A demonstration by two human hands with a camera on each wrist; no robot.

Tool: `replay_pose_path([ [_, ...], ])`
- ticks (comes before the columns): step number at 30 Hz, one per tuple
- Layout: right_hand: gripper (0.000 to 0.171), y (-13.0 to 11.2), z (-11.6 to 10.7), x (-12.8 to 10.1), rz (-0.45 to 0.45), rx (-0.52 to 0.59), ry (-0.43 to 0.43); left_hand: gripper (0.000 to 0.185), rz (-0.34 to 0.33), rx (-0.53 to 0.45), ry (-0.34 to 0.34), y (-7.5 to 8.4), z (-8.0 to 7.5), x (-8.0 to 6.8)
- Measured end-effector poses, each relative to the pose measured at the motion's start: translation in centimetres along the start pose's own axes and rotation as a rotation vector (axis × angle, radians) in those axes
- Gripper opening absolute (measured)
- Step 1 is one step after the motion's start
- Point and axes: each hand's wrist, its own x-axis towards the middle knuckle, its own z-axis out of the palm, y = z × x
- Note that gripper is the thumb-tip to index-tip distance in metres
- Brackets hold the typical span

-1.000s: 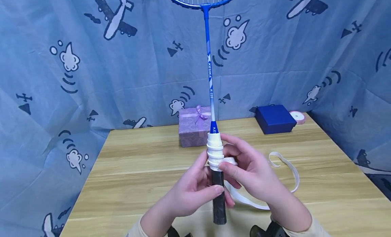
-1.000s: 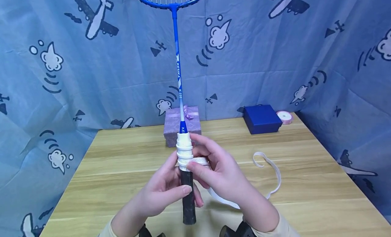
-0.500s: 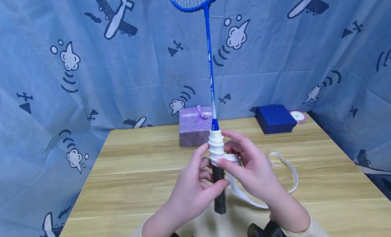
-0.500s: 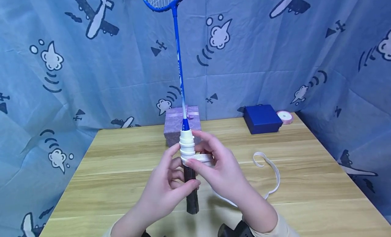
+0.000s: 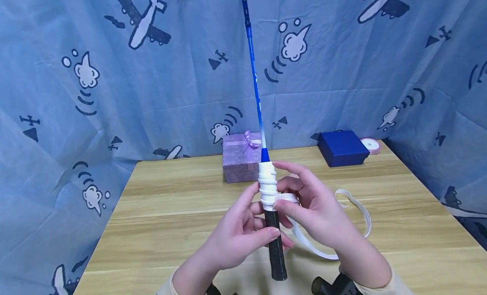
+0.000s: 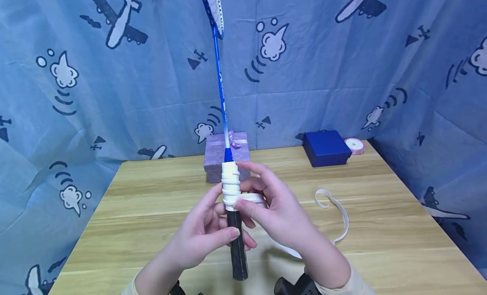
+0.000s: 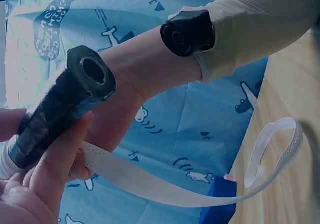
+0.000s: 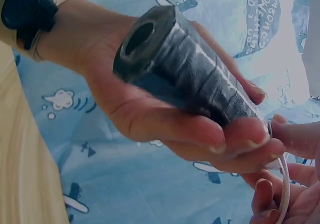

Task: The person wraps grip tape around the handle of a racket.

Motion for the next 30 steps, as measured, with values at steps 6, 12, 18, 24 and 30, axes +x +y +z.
replay_pose_path([
  [6,0.068,0.1,0.1,-0.1,-0.006,0.122,-0.048,0.078,0.061,-0.034,-0.078,-0.4,-0.1,0.0],
  [12,0.066,0.4,0.1,-0.1,-0.024,0.158,-0.068,0.076,0.101,-0.018,-0.092,-0.8,0.1,0.0],
  [18,0.065,0.6,0.0,-0.2,-0.072,0.196,-0.093,0.078,0.119,-0.015,-0.171,-0.9,-0.1,0.1],
  [24,0.065,0.6,0.5,-0.2,-0.087,0.130,-0.013,0.081,0.033,0.154,0.010,-0.3,0.4,-0.2],
  [30,0.067,0.5,1.4,-0.1,-0.061,0.028,0.094,0.083,-0.123,0.461,0.253,-0.1,1.1,-0.3],
])
